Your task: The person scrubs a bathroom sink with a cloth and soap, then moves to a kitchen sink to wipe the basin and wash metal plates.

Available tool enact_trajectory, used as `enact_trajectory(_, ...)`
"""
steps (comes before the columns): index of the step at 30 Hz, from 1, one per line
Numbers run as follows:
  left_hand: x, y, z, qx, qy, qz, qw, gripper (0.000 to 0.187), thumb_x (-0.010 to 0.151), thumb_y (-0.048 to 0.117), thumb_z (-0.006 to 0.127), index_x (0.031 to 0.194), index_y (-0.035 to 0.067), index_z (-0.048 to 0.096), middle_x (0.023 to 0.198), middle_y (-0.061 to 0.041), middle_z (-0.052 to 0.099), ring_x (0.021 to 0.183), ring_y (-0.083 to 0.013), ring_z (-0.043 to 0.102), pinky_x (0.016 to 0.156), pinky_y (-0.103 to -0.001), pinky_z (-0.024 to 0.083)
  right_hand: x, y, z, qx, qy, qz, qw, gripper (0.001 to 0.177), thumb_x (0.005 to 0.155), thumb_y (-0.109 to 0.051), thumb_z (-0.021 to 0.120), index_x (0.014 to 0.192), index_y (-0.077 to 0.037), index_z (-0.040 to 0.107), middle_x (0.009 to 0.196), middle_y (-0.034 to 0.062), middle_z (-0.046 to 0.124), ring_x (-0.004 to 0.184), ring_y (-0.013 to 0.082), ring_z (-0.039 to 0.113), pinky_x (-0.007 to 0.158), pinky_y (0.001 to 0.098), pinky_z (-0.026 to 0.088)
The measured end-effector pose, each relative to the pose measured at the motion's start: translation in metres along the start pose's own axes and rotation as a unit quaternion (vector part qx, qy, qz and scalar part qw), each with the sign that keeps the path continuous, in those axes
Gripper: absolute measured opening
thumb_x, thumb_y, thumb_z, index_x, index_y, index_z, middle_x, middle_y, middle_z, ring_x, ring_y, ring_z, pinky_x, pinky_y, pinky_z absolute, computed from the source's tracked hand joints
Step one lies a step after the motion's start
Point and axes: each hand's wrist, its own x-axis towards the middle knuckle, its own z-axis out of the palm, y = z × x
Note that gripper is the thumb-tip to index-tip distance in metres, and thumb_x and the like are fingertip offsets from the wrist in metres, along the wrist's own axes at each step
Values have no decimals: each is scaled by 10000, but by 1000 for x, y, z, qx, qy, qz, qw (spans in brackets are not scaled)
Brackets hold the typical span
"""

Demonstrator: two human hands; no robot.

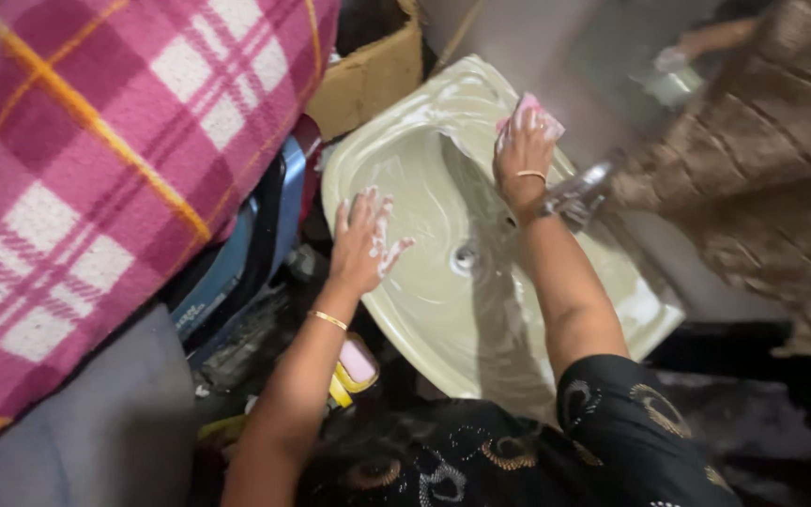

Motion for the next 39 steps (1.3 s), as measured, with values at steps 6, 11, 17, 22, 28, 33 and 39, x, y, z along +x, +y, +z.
enact_trajectory(6, 1, 2, 3, -18, 0, 14, 1000, 797, 997, 618, 459, 1540, 36, 407, 1586, -214, 394, 1455, -348, 342, 1203, -523, 193, -116, 28, 14, -157, 84, -93, 980, 524, 813, -264, 600, 1310, -99, 619, 1469, 216, 492, 1323, 403, 536, 1089, 562, 383)
enact_trajectory(11, -5, 4, 7, -34, 26, 41, 998, 761, 1004, 597, 505, 1467, -6, 503, 1495, -240, 504, 1411, -350, 421, 1164, -515, 254, -210, 79, -68, -4, 52, -213, 976, 538, 817, -221, 638, 1347, -126, 625, 1488, 189, 524, 1380, 450, 526, 1038, 542, 442)
enact_trajectory(17, -9, 8, 4, -37, 72, 56, 995, 683, 1009, 548, 564, 1372, -29, 597, 1349, -211, 631, 1306, -337, 528, 1144, -488, 315, -270, 100, -146, -35, -60, 28, 997, 442, 941, -242, 624, 1367, -124, 626, 1472, 155, 552, 1256, 379, 570, 1053, 502, 463)
enact_trajectory(22, -17, 19, -4, -68, 48, 60, 995, 626, 998, 527, 571, 1287, -23, 644, 1232, -180, 694, 1182, -321, 601, 1083, -485, 373, -265, 66, -126, -107, -55, 22, 992, 450, 902, -249, 575, 1335, -134, 614, 1385, 166, 563, 1243, 360, 584, 1004, 466, 463)
enact_trajectory(28, -15, 25, -7, -65, -9, 39, 997, 573, 978, 534, 569, 1171, 11, 705, 1123, -172, 731, 1104, -316, 641, 1020, -494, 413, -157, 6, -59, 73, -51, -151, 985, 555, 963, -120, 523, 1516, -146, 505, 1447, 127, 549, 1297, 319, 560, 1120, 431, 442)
enact_trajectory(33, -10, 24, -4, -59, -27, 34, 997, 563, 969, 544, 563, 1115, 23, 719, 1143, -162, 734, 1118, -315, 643, 1016, -502, 418, -77, -60, 10, -50, -11, -308, 950, 647, 941, -190, 484, 1577, -81, 433, 1693, 119, 314, 1569, 253, 247, 1292, 403, 213)
enact_trajectory(39, -2, 27, -1, -49, -79, 18, 995, 624, 963, 575, 563, 1200, 12, 691, 1203, -165, 711, 1182, -308, 611, 1071, -510, 399, -104, -92, 32, 61, -129, -202, 969, 553, 932, -225, 480, 1480, -156, 514, 1677, 95, 281, 1578, 298, 154, 1263, 478, 143)
